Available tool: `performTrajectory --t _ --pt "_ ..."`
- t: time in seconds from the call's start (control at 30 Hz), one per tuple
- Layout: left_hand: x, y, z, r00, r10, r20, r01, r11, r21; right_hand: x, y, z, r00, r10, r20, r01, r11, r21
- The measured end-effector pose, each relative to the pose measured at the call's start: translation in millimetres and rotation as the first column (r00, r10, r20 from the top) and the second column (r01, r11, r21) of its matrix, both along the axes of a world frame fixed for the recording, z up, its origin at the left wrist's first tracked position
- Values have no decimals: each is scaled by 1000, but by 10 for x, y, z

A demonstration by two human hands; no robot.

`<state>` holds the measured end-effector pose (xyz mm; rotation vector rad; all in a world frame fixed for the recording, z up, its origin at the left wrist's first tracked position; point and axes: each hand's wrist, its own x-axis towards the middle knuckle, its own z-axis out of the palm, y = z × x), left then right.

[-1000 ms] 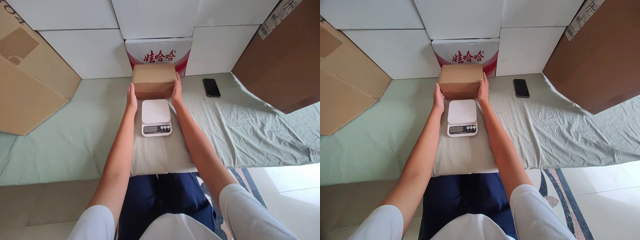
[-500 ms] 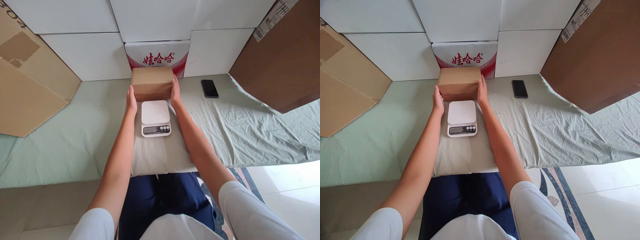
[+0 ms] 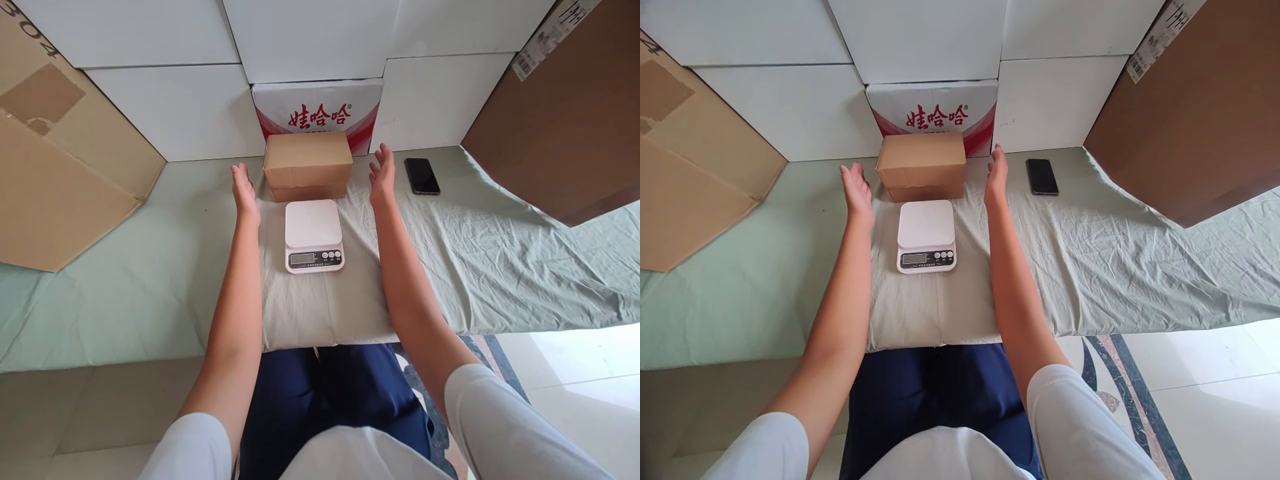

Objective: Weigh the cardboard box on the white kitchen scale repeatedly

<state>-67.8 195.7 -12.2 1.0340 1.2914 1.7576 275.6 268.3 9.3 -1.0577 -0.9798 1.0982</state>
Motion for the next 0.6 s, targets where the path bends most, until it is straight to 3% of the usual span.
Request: performTrajectory --t 0.13,0.27,0.6 --pt "155 48 -75 998 -64 -10 64 998 -5 -247 -146 -28 992 129 -16 -130 990 -59" --pt "330 68 -134 995 -104 -6 104 993 59 -461 -262 -78 978 199 -58 -199 980 8" --pt "451 31 -141 996 -93 2 93 994 65 -661 -384 -111 976 219 6 -218 966 136"
